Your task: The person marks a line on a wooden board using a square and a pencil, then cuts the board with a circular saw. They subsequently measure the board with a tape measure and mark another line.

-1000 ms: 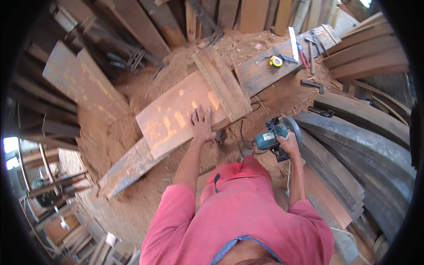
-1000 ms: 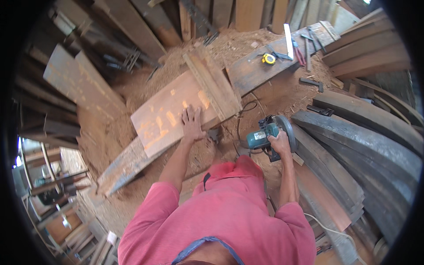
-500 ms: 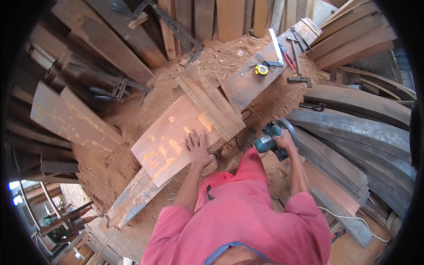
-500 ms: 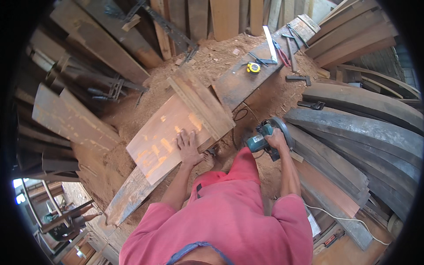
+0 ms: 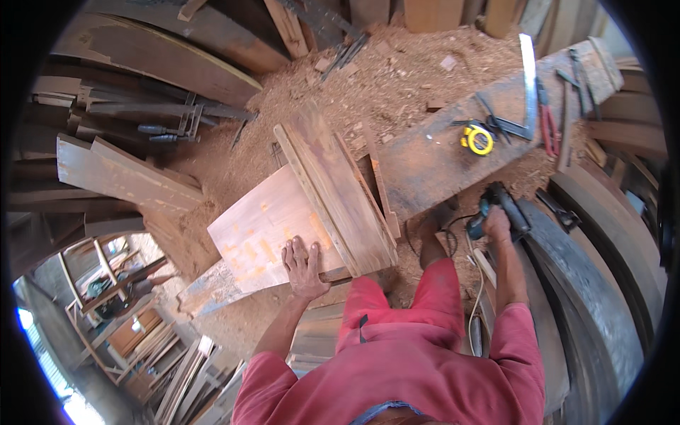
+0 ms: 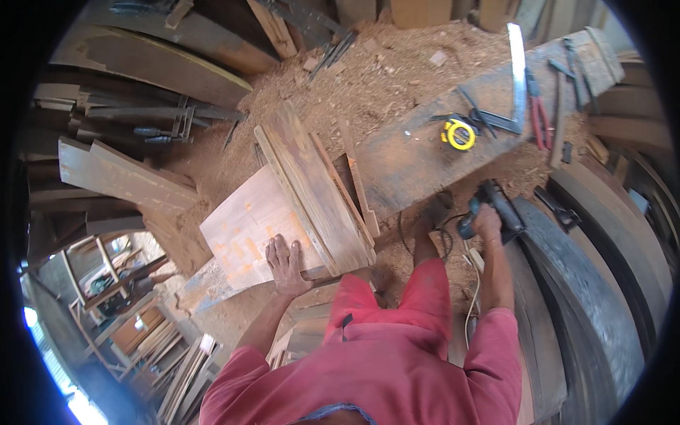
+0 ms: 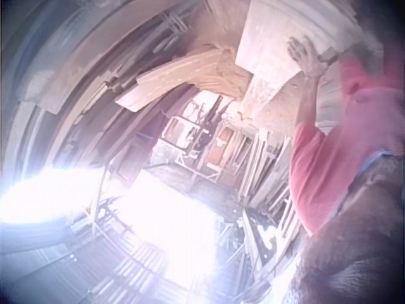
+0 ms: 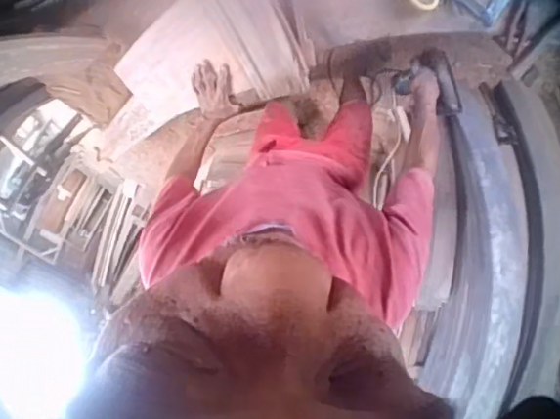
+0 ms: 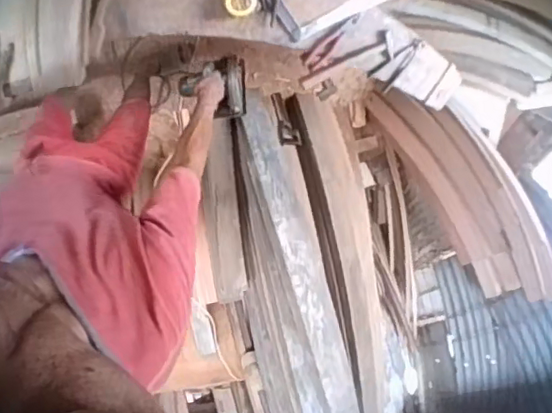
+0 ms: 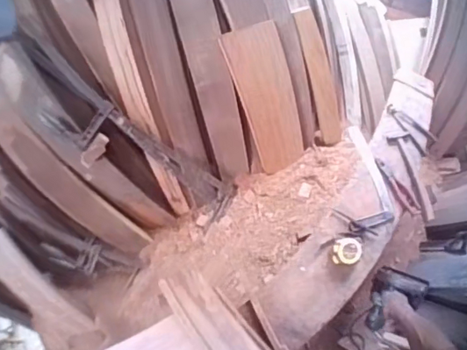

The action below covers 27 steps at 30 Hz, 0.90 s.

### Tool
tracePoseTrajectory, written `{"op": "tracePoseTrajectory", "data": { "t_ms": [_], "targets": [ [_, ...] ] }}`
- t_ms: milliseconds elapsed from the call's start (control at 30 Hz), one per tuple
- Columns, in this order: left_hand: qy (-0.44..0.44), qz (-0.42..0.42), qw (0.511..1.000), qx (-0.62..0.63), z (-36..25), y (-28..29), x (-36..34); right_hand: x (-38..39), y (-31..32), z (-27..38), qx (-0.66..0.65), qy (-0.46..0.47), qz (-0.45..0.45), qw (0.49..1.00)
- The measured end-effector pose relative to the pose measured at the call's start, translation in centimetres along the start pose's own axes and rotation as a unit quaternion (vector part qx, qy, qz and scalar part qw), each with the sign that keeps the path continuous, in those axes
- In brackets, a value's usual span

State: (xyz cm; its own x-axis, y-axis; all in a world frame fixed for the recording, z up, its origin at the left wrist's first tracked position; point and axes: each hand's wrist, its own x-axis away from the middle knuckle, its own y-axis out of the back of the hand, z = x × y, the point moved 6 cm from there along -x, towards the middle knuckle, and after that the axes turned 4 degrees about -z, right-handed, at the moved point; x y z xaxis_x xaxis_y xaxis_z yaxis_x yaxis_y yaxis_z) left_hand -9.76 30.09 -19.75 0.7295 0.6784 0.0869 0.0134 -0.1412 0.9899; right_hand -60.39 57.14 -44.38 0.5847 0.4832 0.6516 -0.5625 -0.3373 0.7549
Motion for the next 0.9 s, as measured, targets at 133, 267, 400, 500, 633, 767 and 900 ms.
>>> {"op": "tracePoseTrajectory", "data": {
  "t_ms": [133,267,400,500,633,767,900],
  "targets": [
    [0.010,0.001,1.000,0.010,-0.4,0.3,0.3,-6.0,-1.2,-1.6,0.056,-0.003,0.051,0.997],
    [-0.008,0.020,1.000,-0.015,0.1,-1.4,1.0,-11.6,-3.6,-5.1,0.094,-0.027,0.041,0.994],
    [-0.021,0.028,0.999,-0.023,0.0,-1.6,0.4,-15.9,-7.3,-8.1,0.170,0.074,0.059,0.981],
    [-0.018,0.031,0.999,-0.026,-0.1,-1.6,0.2,-17.8,-8.9,-8.1,0.157,0.029,0.069,0.985],
    [0.003,0.009,1.000,0.015,-0.3,-1.5,0.6,-19.4,-11.9,-8.5,0.152,0.011,0.087,0.984],
    [0.014,0.022,1.000,-0.008,-0.2,-1.8,1.2,-19.9,-14.0,-8.6,0.150,0.007,0.102,0.983],
    [0.021,0.042,0.998,-0.042,0.3,-1.9,2.7,-20.2,-15.6,-8.4,0.143,0.009,0.117,0.983]
  ]
}}
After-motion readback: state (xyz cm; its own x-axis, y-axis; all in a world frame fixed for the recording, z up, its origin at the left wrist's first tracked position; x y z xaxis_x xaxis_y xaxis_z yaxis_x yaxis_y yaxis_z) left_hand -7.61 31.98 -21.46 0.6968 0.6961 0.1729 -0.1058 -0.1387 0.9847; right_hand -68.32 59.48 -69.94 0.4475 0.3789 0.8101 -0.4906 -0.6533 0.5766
